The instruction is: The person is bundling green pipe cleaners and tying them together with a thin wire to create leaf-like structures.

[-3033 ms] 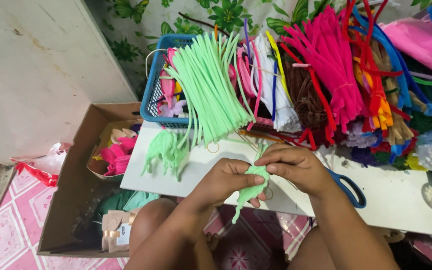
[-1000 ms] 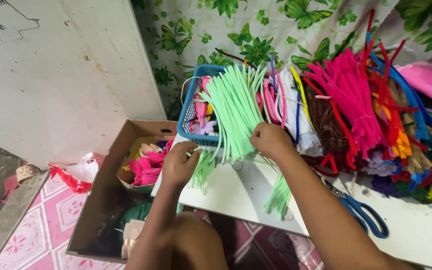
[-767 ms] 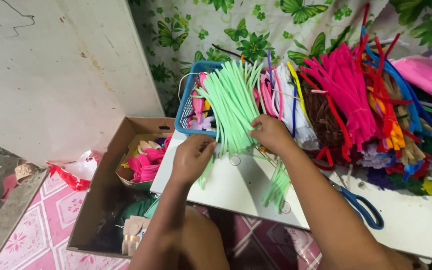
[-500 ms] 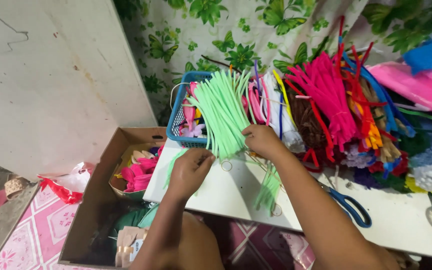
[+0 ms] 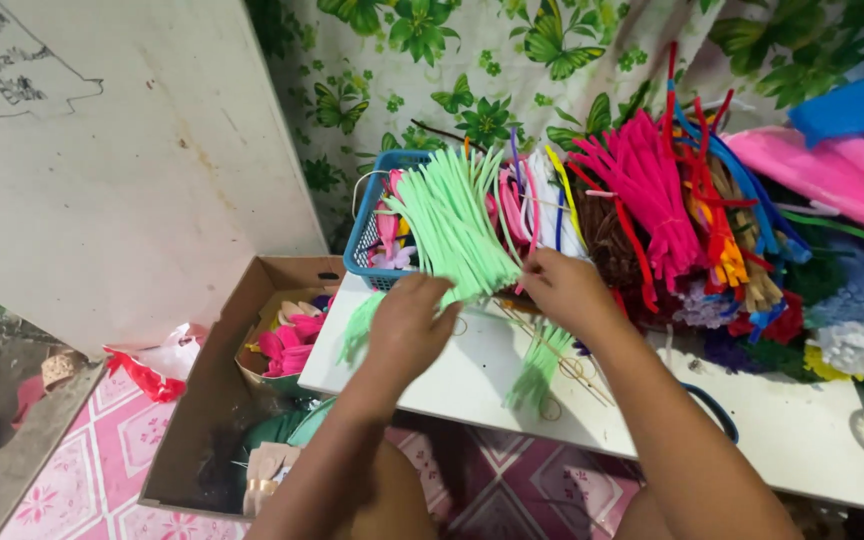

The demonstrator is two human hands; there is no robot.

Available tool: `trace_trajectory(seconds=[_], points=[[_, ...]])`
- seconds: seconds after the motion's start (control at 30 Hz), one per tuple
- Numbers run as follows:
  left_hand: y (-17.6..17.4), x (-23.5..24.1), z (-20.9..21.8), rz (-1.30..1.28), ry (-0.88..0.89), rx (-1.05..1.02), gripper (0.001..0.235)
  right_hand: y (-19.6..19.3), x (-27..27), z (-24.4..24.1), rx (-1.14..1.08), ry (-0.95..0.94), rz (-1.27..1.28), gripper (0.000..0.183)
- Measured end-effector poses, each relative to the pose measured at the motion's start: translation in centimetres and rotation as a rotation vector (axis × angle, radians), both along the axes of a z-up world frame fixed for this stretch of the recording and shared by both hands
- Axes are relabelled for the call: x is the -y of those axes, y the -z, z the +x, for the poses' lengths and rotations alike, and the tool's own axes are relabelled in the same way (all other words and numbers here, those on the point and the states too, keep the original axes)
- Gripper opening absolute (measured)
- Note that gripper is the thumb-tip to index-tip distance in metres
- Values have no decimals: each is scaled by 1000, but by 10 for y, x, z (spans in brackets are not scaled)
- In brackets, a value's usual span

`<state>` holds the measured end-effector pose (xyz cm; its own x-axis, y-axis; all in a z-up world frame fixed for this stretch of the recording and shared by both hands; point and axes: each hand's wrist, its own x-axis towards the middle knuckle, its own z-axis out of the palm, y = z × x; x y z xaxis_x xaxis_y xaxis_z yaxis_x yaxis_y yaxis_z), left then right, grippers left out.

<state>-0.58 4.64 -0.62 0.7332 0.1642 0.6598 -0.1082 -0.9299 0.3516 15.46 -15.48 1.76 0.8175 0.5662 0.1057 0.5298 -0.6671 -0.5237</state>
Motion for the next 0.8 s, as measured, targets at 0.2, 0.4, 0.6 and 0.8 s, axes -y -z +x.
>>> trace_trajectory(seconds=[0.2,0.4,0.6,0.8], points=[[-20,36,45,283,89,111,57,-29,79,-57,76,24,-165,32],[39,13,91,197,305,-8,19,-3,136,-37,116,151,-308,31],[-44,14,32,-36,389,97,14,-15,147,-36,365,146,12,23],[-54,20,19,-79,478,34,15,-24,101,-56,550,-76,48,47]])
